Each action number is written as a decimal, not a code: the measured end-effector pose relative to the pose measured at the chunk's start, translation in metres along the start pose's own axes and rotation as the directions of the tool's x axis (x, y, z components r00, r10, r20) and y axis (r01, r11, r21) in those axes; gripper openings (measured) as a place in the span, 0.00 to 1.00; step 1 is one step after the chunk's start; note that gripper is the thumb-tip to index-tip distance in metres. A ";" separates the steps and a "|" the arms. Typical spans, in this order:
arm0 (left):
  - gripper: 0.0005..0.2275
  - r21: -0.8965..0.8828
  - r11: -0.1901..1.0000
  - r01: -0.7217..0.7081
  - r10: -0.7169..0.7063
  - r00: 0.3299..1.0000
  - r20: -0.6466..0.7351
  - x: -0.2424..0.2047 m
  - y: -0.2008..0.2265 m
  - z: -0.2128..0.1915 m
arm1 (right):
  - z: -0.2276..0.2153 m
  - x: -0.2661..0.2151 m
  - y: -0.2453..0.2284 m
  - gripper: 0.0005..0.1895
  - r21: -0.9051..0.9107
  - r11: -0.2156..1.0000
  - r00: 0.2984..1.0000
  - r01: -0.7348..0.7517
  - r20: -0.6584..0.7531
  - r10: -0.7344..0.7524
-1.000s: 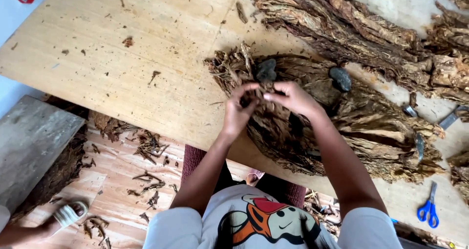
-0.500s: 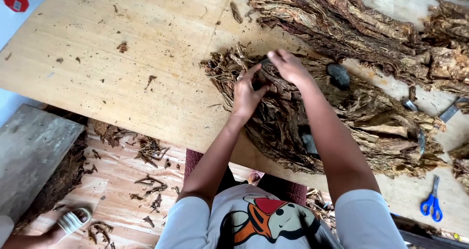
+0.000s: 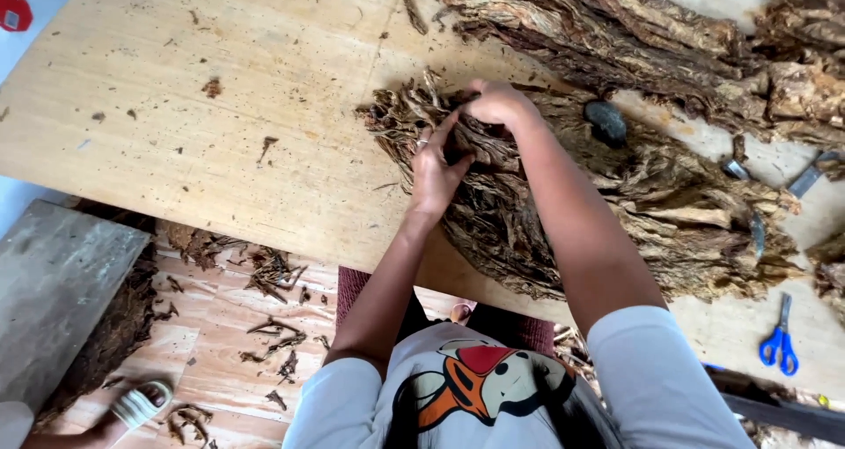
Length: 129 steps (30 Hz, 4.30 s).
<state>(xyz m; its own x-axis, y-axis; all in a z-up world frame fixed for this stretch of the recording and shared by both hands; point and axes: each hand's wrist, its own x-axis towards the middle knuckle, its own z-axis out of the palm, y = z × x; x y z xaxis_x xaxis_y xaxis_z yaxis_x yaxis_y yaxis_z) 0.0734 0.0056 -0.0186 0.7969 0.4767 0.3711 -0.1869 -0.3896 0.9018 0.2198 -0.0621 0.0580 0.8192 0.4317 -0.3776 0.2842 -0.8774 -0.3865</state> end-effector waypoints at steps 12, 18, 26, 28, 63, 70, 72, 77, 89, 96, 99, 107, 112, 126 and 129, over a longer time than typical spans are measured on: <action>0.37 0.042 0.994 0.103 -0.107 0.987 0.119 -0.007 0.020 -0.015 | -0.029 -0.057 -0.019 0.32 0.460 0.884 0.996 -0.084 0.077 0.054; 0.33 0.021 0.962 0.271 -0.264 0.916 0.302 0.037 0.056 -0.022 | -0.059 -0.073 -0.007 0.23 0.760 0.622 0.952 0.189 -0.297 0.074; 0.36 0.112 0.969 0.219 -0.239 0.948 0.211 0.042 0.001 0.012 | 0.030 -0.076 0.015 0.26 0.681 0.586 0.891 0.439 -0.413 -0.188; 0.38 0.051 0.971 0.232 -0.237 0.947 0.216 0.035 0.016 -0.004 | 0.046 -0.072 0.018 0.27 0.618 0.679 0.902 0.395 -0.399 -0.162; 0.20 0.040 0.999 -0.037 0.039 0.999 -0.038 0.000 -0.016 -0.047 | 0.012 -0.087 -0.030 0.42 0.326 0.944 0.998 0.048 -0.049 -0.033; 0.16 0.414 0.633 -0.654 0.596 0.753 0.279 0.000 0.018 -0.047 | -0.001 -0.119 0.017 0.19 0.376 0.877 0.943 0.298 -0.256 -0.210; 0.13 0.486 0.543 -0.684 0.576 0.725 0.377 0.006 0.004 -0.037 | 0.015 -0.127 0.032 0.11 0.272 0.856 0.859 0.440 -0.407 -0.312; 0.03 0.487 0.541 -0.685 0.565 0.725 0.393 0.018 -0.022 -0.027 | 0.065 -0.113 0.068 0.10 -0.441 0.803 0.620 0.402 -0.514 -0.593; 0.05 0.569 0.393 -0.722 0.677 0.646 0.352 -0.001 -0.035 -0.030 | 0.099 -0.155 0.089 0.04 -0.655 0.650 0.346 0.384 -0.551 -0.760; 0.02 0.473 0.383 -0.794 0.744 0.568 0.351 0.003 -0.034 -0.047 | 0.104 -0.162 0.104 0.05 -0.545 0.676 0.249 0.496 -0.657 -0.712; 0.03 0.435 0.399 -0.807 0.731 0.566 0.381 -0.006 -0.031 -0.057 | 0.101 -0.172 0.104 0.05 -0.550 0.666 0.238 0.504 -0.653 -0.719; 0.06 0.325 0.467 -0.823 0.729 0.566 0.386 -0.018 -0.022 -0.076 | 0.107 -0.184 0.108 0.05 -0.568 0.618 0.192 0.543 -0.633 -0.750; 0.05 0.331 0.479 -0.813 0.707 0.581 0.403 -0.022 -0.033 -0.072 | 0.113 -0.194 0.107 0.06 -0.607 0.623 0.198 0.493 -0.619 -0.760; 0.16 0.507 0.605 -0.614 0.383 0.783 0.491 -0.067 0.069 0.006 | 0.133 -0.210 0.096 0.06 -0.563 0.696 0.279 0.445 -0.652 -0.705; 0.31 0.669 0.464 -0.581 0.246 0.810 0.533 -0.082 0.016 0.036 | 0.154 -0.192 0.123 0.06 -0.540 0.723 0.348 0.430 -0.640 -0.685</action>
<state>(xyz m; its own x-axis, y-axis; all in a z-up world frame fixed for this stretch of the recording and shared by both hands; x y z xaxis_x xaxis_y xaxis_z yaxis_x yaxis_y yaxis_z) 0.0258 -0.0676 -0.0426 0.9056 -0.1298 0.4038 -0.1656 -0.9847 0.0549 0.0202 -0.2203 -0.0468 0.4094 0.6176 0.6715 0.8270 -0.5621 0.0128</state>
